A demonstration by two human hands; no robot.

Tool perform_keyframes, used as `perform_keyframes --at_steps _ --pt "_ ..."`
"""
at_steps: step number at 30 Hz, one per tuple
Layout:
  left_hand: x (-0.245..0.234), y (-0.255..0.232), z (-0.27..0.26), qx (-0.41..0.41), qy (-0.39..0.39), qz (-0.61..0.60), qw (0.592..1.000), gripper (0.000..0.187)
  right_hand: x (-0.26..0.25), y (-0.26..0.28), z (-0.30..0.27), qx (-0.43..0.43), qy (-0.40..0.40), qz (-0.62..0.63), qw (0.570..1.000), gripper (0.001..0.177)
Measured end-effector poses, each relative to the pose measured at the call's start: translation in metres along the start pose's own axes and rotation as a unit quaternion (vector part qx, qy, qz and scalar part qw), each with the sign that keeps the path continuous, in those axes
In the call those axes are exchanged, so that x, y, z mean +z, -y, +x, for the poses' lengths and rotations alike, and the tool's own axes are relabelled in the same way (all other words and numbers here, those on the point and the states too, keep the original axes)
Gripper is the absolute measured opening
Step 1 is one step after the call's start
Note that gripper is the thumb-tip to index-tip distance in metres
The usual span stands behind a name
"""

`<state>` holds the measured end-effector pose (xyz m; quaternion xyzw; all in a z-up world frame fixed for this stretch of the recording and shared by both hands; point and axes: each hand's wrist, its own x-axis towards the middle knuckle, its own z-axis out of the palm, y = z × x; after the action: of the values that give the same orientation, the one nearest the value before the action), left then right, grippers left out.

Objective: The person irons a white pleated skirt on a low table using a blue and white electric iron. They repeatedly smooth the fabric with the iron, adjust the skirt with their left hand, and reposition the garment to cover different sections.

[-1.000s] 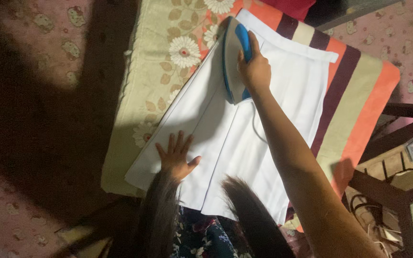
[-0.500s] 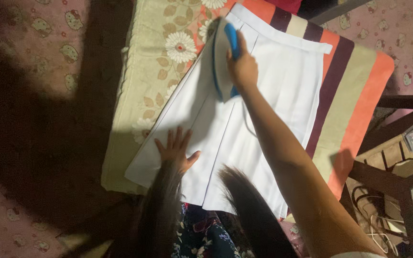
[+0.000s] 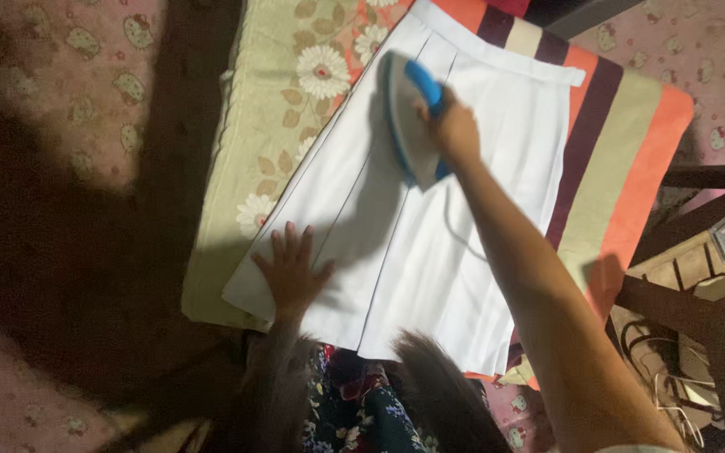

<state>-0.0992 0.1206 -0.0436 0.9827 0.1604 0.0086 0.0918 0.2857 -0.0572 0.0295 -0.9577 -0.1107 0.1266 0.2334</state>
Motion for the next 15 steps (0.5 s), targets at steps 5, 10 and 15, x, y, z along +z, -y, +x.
perform_keyframes --at_steps 5,10,15 --pt "-0.006 0.008 0.003 -0.046 0.203 0.029 0.978 0.097 0.013 0.002 -0.028 0.014 0.06 -0.014 0.998 0.064" --pt "-0.019 0.003 0.014 -0.058 0.229 0.007 0.972 0.098 0.003 -0.005 -0.096 0.014 0.102 0.031 0.994 0.057" --pt "-0.011 -0.015 0.001 -0.002 0.146 -0.007 0.989 0.102 -0.022 -0.053 -0.047 0.084 -0.067 0.117 0.987 0.057"
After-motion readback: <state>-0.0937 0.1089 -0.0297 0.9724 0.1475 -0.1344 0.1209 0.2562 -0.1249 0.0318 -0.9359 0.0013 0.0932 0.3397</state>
